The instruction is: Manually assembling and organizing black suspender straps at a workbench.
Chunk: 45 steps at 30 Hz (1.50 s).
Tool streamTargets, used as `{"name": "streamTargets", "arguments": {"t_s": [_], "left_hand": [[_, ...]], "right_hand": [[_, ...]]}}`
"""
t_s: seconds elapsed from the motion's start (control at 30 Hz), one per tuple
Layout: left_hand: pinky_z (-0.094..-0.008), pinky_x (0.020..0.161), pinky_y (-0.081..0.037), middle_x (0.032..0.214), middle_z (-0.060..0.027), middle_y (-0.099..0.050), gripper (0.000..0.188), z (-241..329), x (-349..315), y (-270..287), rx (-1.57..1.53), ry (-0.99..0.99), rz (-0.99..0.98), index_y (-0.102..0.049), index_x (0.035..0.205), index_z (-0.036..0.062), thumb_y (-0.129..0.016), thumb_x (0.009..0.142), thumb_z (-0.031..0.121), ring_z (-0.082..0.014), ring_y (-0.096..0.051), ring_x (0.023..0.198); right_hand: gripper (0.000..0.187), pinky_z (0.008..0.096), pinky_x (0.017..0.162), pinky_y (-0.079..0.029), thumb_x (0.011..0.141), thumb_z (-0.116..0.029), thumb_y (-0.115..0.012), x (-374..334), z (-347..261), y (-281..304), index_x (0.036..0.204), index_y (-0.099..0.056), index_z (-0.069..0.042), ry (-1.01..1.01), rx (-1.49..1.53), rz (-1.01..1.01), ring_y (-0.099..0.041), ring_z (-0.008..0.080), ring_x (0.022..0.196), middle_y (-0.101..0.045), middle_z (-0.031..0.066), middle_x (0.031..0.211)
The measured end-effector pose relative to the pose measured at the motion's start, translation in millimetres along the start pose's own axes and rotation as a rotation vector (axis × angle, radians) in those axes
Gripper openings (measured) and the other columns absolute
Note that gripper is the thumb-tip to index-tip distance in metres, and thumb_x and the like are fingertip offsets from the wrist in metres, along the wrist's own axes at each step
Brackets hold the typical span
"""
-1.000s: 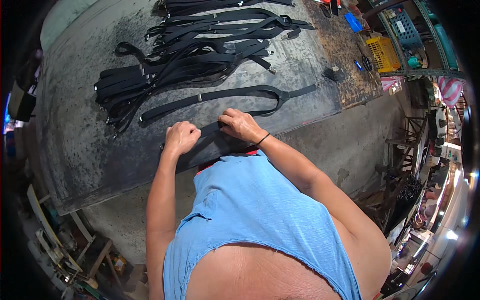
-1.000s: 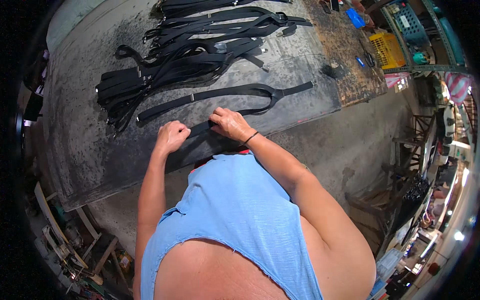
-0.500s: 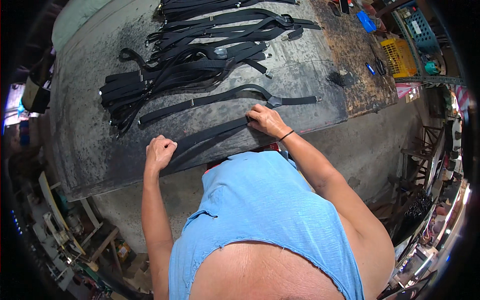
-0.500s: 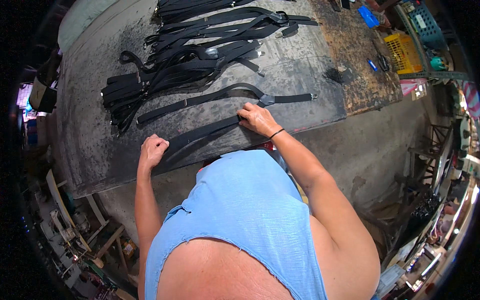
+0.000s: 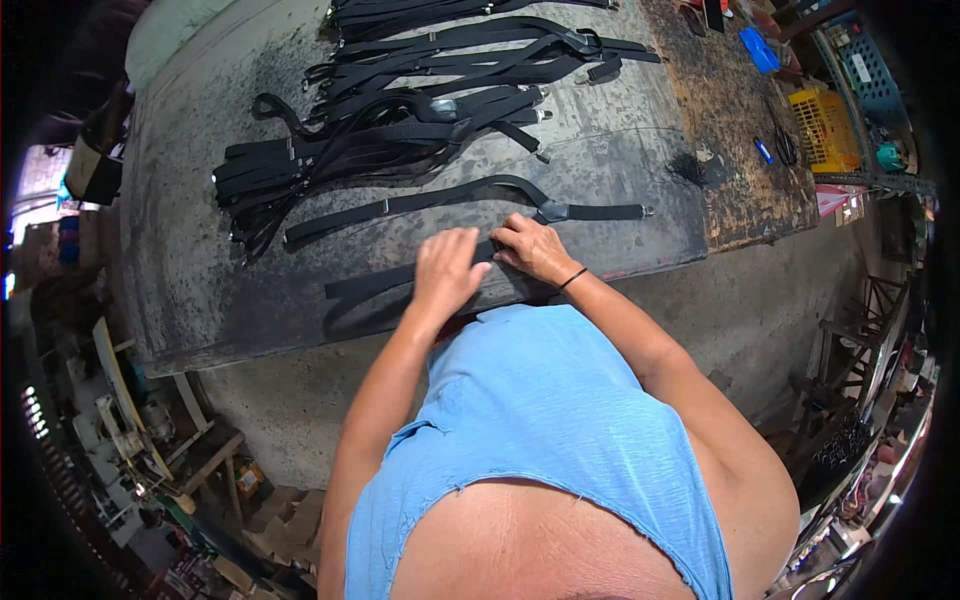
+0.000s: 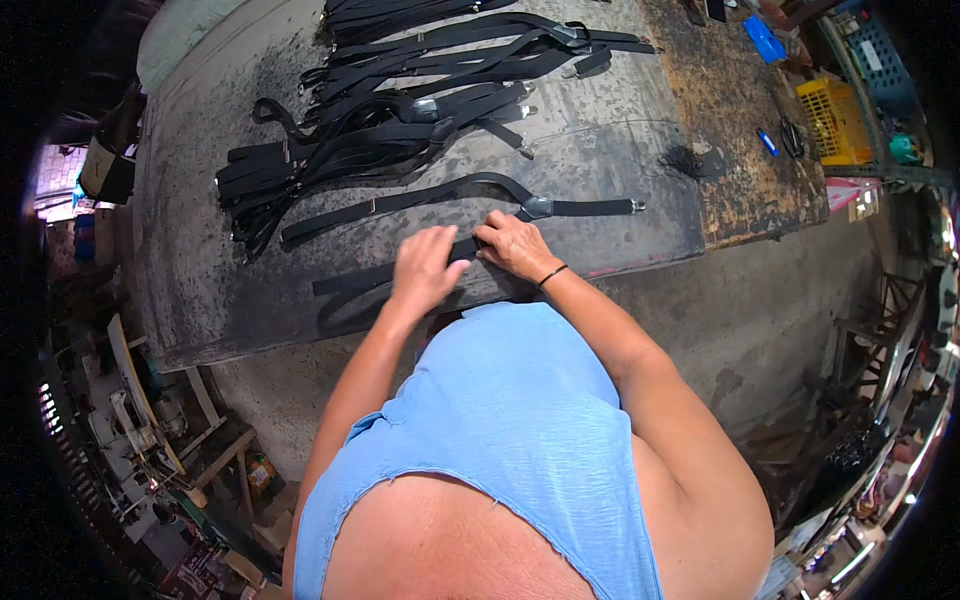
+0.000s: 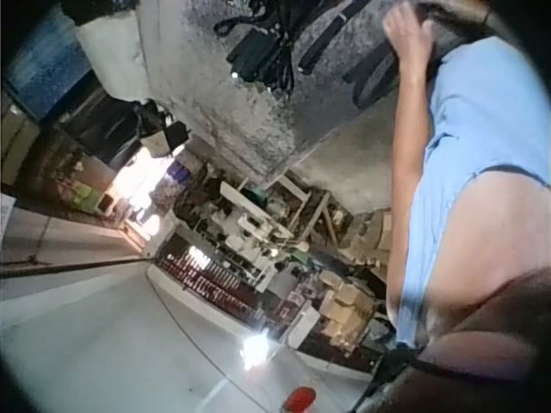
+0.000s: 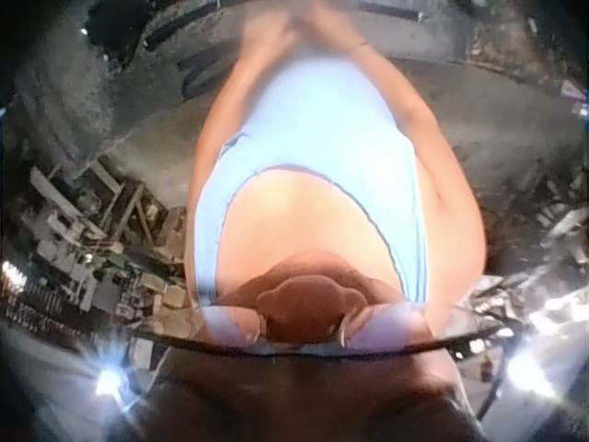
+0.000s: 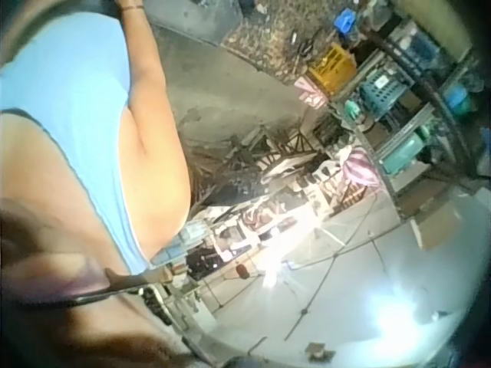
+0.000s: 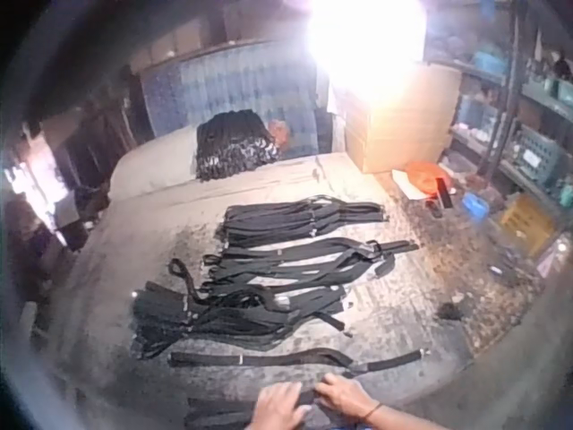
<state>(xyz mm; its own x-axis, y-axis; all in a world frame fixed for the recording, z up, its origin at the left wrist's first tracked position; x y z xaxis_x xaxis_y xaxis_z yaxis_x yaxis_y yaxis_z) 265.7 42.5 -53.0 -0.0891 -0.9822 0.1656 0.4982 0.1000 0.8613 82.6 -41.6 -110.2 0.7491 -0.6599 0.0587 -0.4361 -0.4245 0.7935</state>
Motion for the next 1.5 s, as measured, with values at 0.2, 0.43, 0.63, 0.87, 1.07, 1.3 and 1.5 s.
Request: {"name": "streamTargets", "arguments": {"t_s": [0.2,0.43,0.63,0.87,1.07,1.3,1.5], "left_hand": [[-0.0438,0.082,-0.052,0.100,-0.0118,-0.067,0.041,-9.3,1.4,-51.2,-0.003,0.117,-0.120,-0.064,0.111,0.0048,-0.078,0.077,0.023,-0.0324,-0.062,0.100],[-0.0432,0.080,-0.053,0.094,-0.0107,-0.067,0.035,-11.7,-0.5,-50.9,-0.011,0.085,-0.067,-0.067,0.106,0.0062,-0.076,0.078,0.026,-0.0319,-0.063,0.095],[-0.0413,0.082,-0.047,0.097,-0.0069,-0.061,0.036,-7.9,-5.1,-54.7,0.071,0.100,-0.051,-0.068,0.108,0.0091,-0.076,0.078,0.027,-0.0286,-0.058,0.099],[-0.0415,0.085,-0.043,0.097,-0.0056,-0.059,0.037,-12.8,-10.9,-62.9,0.041,0.125,-0.008,-0.068,0.109,0.0115,-0.077,0.077,0.027,-0.0274,-0.055,0.101],[-0.0415,0.086,-0.043,0.097,-0.0056,-0.059,0.039,-17.7,-13.9,-66.3,0.034,0.095,0.042,-0.068,0.108,0.0109,-0.078,0.076,0.028,-0.0281,-0.055,0.101],[-0.0415,0.086,-0.043,0.098,-0.0053,-0.060,0.038,-17.6,-8.4,-63.5,0.034,0.087,-0.003,-0.068,0.108,0.0106,-0.078,0.075,0.027,-0.0276,-0.055,0.102],[-0.0409,0.085,-0.045,0.099,-0.0048,-0.062,0.038,-16.6,-6.8,-59.4,0.054,0.091,-0.039,-0.068,0.107,0.0102,-0.078,0.074,0.026,-0.0269,-0.057,0.102]], "right_hand": [[0.033,0.0412,0.072,-0.053,0.078,-0.020,-0.076,-1.2,2.6,-1.0,0.108,-0.065,-0.015,0.010,0.016,0.018,-0.064,0.0289,0.091,-0.057,0.0061,0.099],[0.033,0.0426,0.073,-0.054,0.078,-0.019,-0.076,-0.6,8.8,0.1,0.108,-0.065,-0.014,0.037,0.059,-0.024,-0.064,0.0297,0.091,-0.058,0.0063,0.098],[0.033,0.0430,0.073,-0.054,0.078,-0.018,-0.076,0.0,6.1,5.0,0.110,-0.065,-0.014,0.020,0.035,-0.053,-0.063,0.0311,0.094,-0.058,0.0073,0.099],[0.026,0.0367,0.080,-0.053,0.084,-0.009,-0.070,-11.7,22.1,20.5,0.110,-0.066,-0.005,-0.191,0.366,0.194,-0.063,0.0313,0.094,-0.062,0.0136,0.107],[0.020,0.0385,0.074,-0.052,0.085,-0.009,-0.069,-45.9,42.8,40.6,0.104,-0.067,-0.005,-0.438,0.297,0.349,-0.064,0.0314,0.084,-0.063,0.0137,0.092],[0.032,0.0428,0.071,-0.052,0.084,-0.017,-0.071,-18.0,6.6,13.3,0.114,-0.063,-0.011,-0.089,0.160,0.040,-0.065,0.0320,0.083,-0.064,0.0101,0.090],[0.034,0.0426,0.070,-0.053,0.085,-0.024,-0.070,-0.7,7.6,4.4,0.116,-0.063,-0.013,0.013,0.031,-0.090,-0.067,0.0316,0.086,-0.067,0.0089,0.089]]}}
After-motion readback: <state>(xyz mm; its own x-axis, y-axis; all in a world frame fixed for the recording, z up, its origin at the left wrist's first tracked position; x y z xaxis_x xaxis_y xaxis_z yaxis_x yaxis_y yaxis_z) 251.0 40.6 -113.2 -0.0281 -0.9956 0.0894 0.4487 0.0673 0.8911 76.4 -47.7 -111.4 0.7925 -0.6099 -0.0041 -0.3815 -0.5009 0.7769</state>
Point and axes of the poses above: each hand's wrist, its own x-axis towards the middle knuckle, its own y-axis out of the back of the hand, z = x × y, the point moved 1 cm from there along x, towards the middle knuckle
